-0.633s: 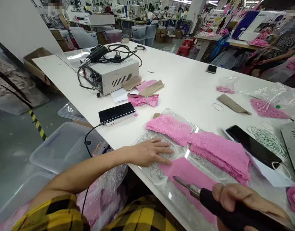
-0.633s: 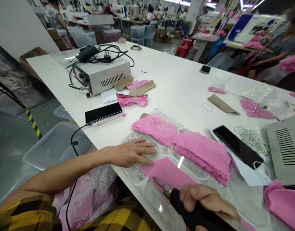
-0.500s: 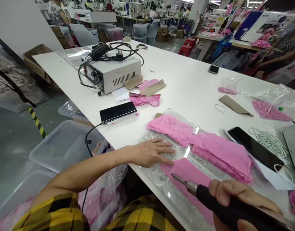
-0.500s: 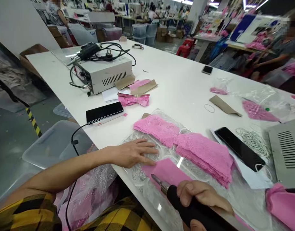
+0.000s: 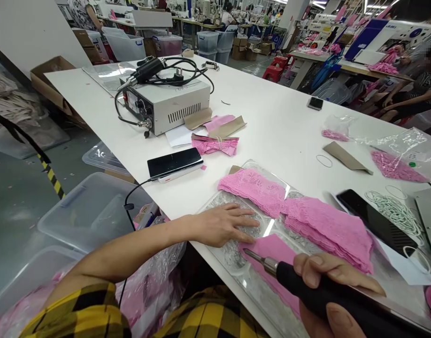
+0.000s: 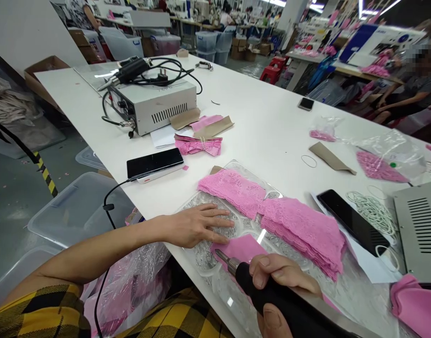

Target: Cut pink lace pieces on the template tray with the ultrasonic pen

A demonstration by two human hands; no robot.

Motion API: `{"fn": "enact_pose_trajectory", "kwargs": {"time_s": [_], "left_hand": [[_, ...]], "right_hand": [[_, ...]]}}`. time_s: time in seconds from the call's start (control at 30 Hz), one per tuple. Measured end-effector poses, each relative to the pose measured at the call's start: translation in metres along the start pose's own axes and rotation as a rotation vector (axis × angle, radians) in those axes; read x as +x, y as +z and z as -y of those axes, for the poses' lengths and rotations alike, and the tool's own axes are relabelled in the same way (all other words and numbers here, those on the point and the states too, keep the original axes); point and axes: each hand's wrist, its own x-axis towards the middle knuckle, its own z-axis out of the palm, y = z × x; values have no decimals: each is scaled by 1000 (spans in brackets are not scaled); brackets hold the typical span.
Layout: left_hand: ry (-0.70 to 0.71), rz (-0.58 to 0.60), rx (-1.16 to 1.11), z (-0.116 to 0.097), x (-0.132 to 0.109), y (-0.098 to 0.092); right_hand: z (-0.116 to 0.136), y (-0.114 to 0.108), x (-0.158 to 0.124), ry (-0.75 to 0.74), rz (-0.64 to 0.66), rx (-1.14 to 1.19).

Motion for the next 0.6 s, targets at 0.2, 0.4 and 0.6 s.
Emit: {"fn": "enact_pose_trajectory", "kwargs": {"time_s": [0.2,0.4,0.6], "left_hand": [[10,-8,3,0,-1,0],[14,-14,20,-2,-1,-3],[14,33,5,-1,0,-3]], "right_hand": [[0,9,5,-104,26,-56],[-2,10,3,-89,41,-70],[-1,8,4,-49,56,-48]]}}
